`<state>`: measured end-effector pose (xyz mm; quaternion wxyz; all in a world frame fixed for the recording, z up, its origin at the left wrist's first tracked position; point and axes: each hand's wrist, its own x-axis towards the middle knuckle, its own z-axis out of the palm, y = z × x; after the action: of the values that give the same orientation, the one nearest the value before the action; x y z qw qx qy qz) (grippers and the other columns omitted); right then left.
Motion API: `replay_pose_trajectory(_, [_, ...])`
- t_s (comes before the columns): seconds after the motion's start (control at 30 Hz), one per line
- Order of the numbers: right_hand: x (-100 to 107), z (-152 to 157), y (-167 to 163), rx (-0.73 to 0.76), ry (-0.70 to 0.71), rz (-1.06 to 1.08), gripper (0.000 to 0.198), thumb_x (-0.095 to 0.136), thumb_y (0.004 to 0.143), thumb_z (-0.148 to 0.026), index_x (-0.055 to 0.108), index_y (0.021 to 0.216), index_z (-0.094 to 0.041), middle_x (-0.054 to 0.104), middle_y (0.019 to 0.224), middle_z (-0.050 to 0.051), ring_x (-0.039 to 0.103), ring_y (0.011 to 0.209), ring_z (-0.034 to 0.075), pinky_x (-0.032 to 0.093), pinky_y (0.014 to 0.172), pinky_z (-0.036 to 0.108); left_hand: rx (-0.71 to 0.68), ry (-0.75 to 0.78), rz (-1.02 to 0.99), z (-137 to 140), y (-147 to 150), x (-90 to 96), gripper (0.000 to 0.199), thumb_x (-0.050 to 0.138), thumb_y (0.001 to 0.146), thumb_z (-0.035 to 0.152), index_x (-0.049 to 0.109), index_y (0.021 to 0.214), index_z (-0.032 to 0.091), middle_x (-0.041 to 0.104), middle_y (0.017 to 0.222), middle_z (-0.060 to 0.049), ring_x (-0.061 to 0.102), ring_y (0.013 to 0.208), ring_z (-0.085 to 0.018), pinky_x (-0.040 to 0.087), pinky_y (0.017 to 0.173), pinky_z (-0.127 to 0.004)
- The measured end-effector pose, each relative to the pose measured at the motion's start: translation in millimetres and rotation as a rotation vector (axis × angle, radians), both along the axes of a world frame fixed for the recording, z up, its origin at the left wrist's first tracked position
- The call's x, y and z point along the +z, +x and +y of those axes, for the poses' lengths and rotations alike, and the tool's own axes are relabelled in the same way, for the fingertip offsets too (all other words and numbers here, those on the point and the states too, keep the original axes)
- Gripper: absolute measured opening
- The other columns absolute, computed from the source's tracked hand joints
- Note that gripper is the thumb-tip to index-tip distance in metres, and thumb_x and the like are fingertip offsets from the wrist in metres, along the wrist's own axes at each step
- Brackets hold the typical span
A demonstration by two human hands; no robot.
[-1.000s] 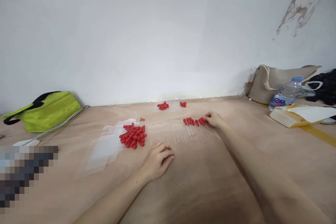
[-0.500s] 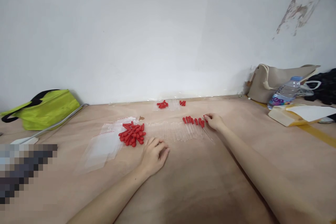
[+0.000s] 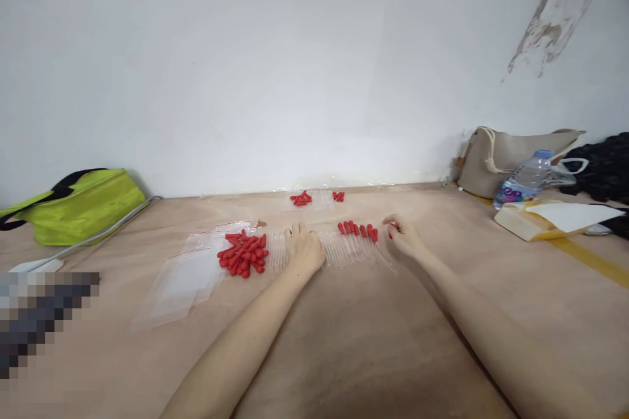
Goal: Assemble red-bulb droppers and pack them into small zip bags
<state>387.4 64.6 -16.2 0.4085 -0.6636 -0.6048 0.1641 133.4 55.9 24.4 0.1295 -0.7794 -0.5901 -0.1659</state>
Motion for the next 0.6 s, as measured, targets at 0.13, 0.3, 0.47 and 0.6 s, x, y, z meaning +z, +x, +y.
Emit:
replay_pose_trajectory(0.13, [15, -13, 0, 0.131, -0.118, -0.078, 0.018, 0.041, 0.066, -0.021, 0.052, 0.052, -0.018, 0.049, 0.051, -0.002, 0.045, 0.052, 0.011, 0.033, 0.05, 0.021, 0.046, -0.048, 0.006, 2, 9, -3.7, 0.024, 0.051, 0.071, 0.024, 0.067, 0.076, 0.007, 0.055, 0.087, -0.022, 0.044, 0.088, -0.034, 0.029, 0.076, -0.045])
replay_pose_trajectory(0.3, [19, -21, -5, 0.185, -0.233, -0.139, 0.022, 0.057, 0.059, -0.033, 0.046, 0.048, -0.018, 0.044, 0.046, -0.005, 0.04, 0.046, 0.009, 0.027, 0.043, 0.02, 0.087, -0.068, 0.003, 3, 13, -9.1, 0.021, 0.051, 0.07, 0.018, 0.067, 0.075, 0.006, 0.056, 0.087, -0.023, 0.045, 0.087, -0.034, 0.028, 0.076, -0.046])
replay_pose_trajectory(0.47, [14, -16, -5, 0.288, -0.259, -0.178, 0.024, 0.051, 0.064, -0.031, 0.041, 0.047, -0.018, 0.042, 0.047, -0.005, 0.039, 0.047, 0.008, 0.03, 0.045, 0.02, 0.102, -0.065, -0.02, 4, 16, -10.7, 0.021, 0.048, 0.073, 0.015, 0.066, 0.076, 0.006, 0.057, 0.086, -0.022, 0.046, 0.086, -0.032, 0.031, 0.073, -0.043])
replay_pose_trajectory(0.6, [12, -12, -3, 0.26, -0.248, -0.182, 0.025, 0.048, 0.065, -0.029, 0.038, 0.045, -0.018, 0.039, 0.046, -0.005, 0.038, 0.046, 0.008, 0.029, 0.046, 0.019, 0.07, -0.031, -0.055, -1, 7, 3.1, 0.027, 0.044, 0.079, 0.024, 0.063, 0.082, 0.004, 0.056, 0.088, -0.021, 0.046, 0.089, -0.032, 0.033, 0.073, -0.042])
